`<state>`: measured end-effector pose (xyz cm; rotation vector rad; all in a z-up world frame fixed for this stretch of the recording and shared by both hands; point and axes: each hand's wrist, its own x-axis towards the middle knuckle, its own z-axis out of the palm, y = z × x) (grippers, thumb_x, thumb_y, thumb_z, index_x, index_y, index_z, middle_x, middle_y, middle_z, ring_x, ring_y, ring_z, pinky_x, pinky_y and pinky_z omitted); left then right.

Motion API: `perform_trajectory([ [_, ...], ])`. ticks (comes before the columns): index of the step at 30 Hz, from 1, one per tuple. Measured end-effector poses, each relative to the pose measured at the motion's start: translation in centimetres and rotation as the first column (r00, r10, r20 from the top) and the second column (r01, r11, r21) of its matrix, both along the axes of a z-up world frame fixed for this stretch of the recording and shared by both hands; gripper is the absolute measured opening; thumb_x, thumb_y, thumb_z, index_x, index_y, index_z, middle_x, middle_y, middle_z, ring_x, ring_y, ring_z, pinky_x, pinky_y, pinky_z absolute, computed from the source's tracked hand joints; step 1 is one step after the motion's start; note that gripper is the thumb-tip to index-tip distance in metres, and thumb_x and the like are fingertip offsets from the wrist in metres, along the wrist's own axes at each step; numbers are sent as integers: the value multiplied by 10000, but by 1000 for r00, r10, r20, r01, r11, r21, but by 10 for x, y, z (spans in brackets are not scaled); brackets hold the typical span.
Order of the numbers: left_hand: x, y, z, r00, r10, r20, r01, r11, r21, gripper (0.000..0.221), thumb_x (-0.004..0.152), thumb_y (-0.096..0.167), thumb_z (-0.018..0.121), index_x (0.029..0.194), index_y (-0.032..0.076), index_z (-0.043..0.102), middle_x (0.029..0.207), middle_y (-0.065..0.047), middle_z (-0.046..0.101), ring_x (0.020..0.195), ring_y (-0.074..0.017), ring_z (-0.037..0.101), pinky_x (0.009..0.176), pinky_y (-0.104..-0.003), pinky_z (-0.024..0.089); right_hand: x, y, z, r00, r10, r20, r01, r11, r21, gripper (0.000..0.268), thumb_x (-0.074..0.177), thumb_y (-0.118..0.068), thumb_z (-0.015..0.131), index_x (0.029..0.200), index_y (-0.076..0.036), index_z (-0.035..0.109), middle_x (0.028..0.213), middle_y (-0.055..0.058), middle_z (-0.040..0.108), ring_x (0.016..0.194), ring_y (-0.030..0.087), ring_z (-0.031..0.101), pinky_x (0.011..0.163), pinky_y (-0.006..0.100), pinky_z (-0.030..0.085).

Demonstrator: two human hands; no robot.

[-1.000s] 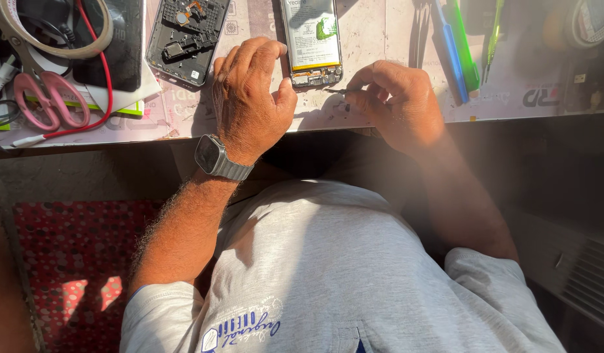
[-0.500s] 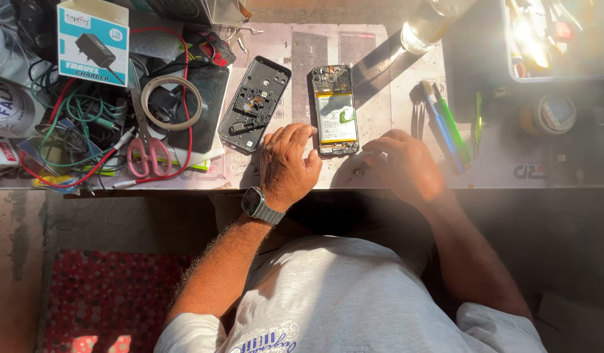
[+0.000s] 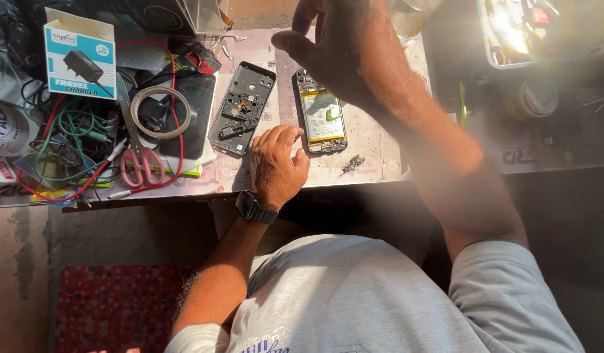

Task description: The person repairs a disassembled smartphone by using tweezers to connect and adjust internal ribbon cables and components. The person opens a drawer to retrieve a small part, then continues to manipulate the phone's internal connectors with tweezers.

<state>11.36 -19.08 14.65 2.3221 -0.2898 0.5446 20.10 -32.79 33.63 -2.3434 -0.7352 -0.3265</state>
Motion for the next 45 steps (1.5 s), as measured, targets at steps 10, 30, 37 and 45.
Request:
perform_trajectory([
  [10, -3, 7, -6, 999, -20, 33, 21, 999, -29, 385, 801, 61, 670, 1179, 35, 606, 1158, -134, 682, 1091, -336, 649, 948, -467, 466, -5, -38, -52, 998, 11, -58, -11, 1000, -4, 430, 914, -130, 765, 1283, 32, 614, 923, 129, 716, 681, 249, 681, 643, 394, 532],
  [30, 6, 2, 39, 695, -492, -524, -257, 511, -820, 896, 783, 151, 693, 1508, -76, 218, 1390, -274, 560, 547, -84, 517, 444, -248, 434, -28, -76, -171, 955, -114, -274, 86, 990, -111, 247, 964, -144, 719, 1162, 5, 736, 1095, 183, 686, 998, 381, 665, 836, 465, 514],
  [37, 19, -6, 37, 675, -425, -603, -412, 461, -786, 930, 776, 216, 731, 1521, -83, 262, 1037, -212, 603, 544, -61, 526, 434, -240, 445, -27, -76, -174, 973, -89, -215, 74, 994, -74, 288, 931, -138, 752, 1167, 26, 730, 1065, 195, 686, 961, 383, 666, 806, 469, 516],
  [45, 50, -3, -7, 861, -221, -458, -68, 843, -534, 292, 910, 229, 785, 1020, -30, 708, 807, -99, 721, 666, -99, 689, 544, -269, 567, -28, -77, -176, 964, -99, -247, 86, 994, -64, 243, 953, -117, 735, 1163, 4, 749, 1057, 182, 687, 956, 376, 679, 802, 454, 525],
])
